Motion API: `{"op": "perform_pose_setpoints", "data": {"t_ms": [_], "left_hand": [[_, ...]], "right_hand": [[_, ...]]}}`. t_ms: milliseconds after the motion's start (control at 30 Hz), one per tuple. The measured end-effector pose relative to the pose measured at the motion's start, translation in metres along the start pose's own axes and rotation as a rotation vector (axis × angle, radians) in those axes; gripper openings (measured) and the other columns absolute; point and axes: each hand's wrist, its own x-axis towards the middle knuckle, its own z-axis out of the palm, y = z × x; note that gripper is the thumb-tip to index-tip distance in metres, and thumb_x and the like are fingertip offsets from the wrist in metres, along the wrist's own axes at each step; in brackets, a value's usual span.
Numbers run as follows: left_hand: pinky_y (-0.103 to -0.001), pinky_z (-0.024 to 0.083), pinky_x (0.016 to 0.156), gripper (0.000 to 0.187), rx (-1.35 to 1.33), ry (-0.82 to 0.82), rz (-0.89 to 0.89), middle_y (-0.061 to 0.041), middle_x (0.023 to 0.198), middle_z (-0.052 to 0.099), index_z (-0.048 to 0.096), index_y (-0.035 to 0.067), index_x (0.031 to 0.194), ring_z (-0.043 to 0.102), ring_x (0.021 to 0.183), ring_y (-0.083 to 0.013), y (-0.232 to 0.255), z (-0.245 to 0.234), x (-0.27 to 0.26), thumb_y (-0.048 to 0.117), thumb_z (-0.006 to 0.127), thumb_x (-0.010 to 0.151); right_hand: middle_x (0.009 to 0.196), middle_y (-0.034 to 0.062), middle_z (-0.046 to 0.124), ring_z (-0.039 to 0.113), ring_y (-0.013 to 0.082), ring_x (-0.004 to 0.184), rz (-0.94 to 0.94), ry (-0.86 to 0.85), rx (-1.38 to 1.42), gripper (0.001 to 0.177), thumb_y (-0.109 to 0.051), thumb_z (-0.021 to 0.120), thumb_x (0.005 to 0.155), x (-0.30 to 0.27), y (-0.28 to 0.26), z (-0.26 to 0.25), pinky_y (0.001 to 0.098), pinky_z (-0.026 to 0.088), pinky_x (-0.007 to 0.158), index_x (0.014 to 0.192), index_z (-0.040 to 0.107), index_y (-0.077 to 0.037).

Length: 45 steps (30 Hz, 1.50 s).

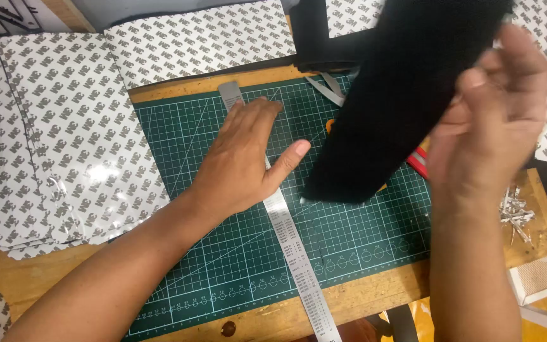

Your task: Measure and trim black adhesive-backed material using a ruler, scissors, and a utility knife on a cutting mat.

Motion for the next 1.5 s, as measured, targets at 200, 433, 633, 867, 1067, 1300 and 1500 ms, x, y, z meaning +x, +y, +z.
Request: {"op": "perform_pose_setpoints", "data": {"t_ms": [200, 433, 633, 867, 1067, 1300, 1500], "left_hand": [[-0.047, 0.055, 0.098, 0.070, -0.474, -0.031, -0.038, -0.019, 0.151, 0.050, 0.041, 0.007, 0.147, 0.061, 0.128, -0.0333, 0.004, -0.004, 0.002, 0.059, 0.035, 0.102], [-0.036, 0.059, 0.103, 0.077, -0.987, -0.201, -0.614, -0.005, 0.135, 0.070, 0.056, 0.017, 0.137, 0.069, 0.126, -0.0215, 0.025, -0.019, 0.017, 0.064, 0.051, 0.077], [-0.031, 0.060, 0.091, 0.018, -1.165, 0.114, -0.731, -0.002, 0.106, 0.077, 0.072, 0.013, 0.104, 0.074, 0.101, -0.0177, -0.008, 0.004, 0.013, 0.017, 0.075, 0.088], [-0.035, 0.062, 0.096, 0.033, -1.228, 0.145, -0.836, -0.009, 0.112, 0.078, 0.069, 0.009, 0.112, 0.075, 0.106, -0.0230, 0.000, -0.005, 0.018, 0.016, 0.078, 0.081], [-0.034, 0.061, 0.097, 0.032, -1.244, 0.142, -0.761, -0.009, 0.112, 0.078, 0.072, 0.008, 0.111, 0.075, 0.107, -0.0222, -0.003, 0.000, 0.014, 0.016, 0.078, 0.082], [-0.033, 0.062, 0.093, 0.012, -1.276, 0.072, -0.649, -0.004, 0.101, 0.078, 0.074, 0.013, 0.097, 0.077, 0.101, -0.0204, -0.006, -0.001, 0.009, 0.021, 0.076, 0.088], [-0.035, 0.062, 0.094, 0.017, -1.288, 0.085, -0.680, -0.005, 0.103, 0.078, 0.073, 0.013, 0.101, 0.076, 0.102, -0.0211, -0.005, -0.002, 0.009, 0.021, 0.077, 0.086]], "right_hand": [[0.126, 0.0019, 0.070, 0.064, 0.0045, 0.109, 0.273, 0.041, -0.053, 0.048, 0.004, 0.073, 0.087, 0.002, 0.002, 0.007, 0.0097, 0.054, 0.102, 0.133, 0.065, -0.005], [0.117, 0.0025, 0.063, 0.062, 0.0084, 0.111, 0.508, -0.386, -0.212, 0.041, -0.002, 0.072, 0.093, -0.032, -0.020, 0.052, 0.0206, 0.055, 0.102, 0.132, 0.062, -0.010], [0.122, 0.0194, 0.069, 0.069, 0.0247, 0.104, 0.036, -0.517, -0.851, 0.036, -0.023, 0.045, 0.115, -0.010, -0.039, 0.030, 0.0353, 0.057, 0.085, 0.136, 0.054, 0.004], [0.137, 0.0256, 0.054, 0.046, 0.0430, 0.130, 0.124, -0.824, -1.336, 0.056, -0.036, 0.054, 0.104, -0.005, -0.011, 0.009, 0.0620, 0.037, 0.104, 0.145, 0.054, 0.002], [0.120, 0.0160, 0.055, 0.047, 0.0406, 0.123, 0.003, -0.866, -1.323, 0.056, -0.048, 0.061, 0.098, -0.006, 0.013, -0.003, 0.0547, 0.027, 0.109, 0.135, 0.065, -0.006], [0.110, 0.0168, 0.051, 0.049, 0.0359, 0.108, -0.090, -0.842, -1.344, 0.049, -0.038, 0.071, 0.091, -0.005, 0.010, 0.007, 0.0510, 0.038, 0.092, 0.123, 0.069, -0.001], [0.109, 0.0173, 0.060, 0.060, 0.0349, 0.089, -0.277, -0.846, -1.412, 0.037, -0.024, 0.072, 0.090, -0.012, -0.010, 0.016, 0.0512, 0.045, 0.091, 0.118, 0.069, 0.000]]}}
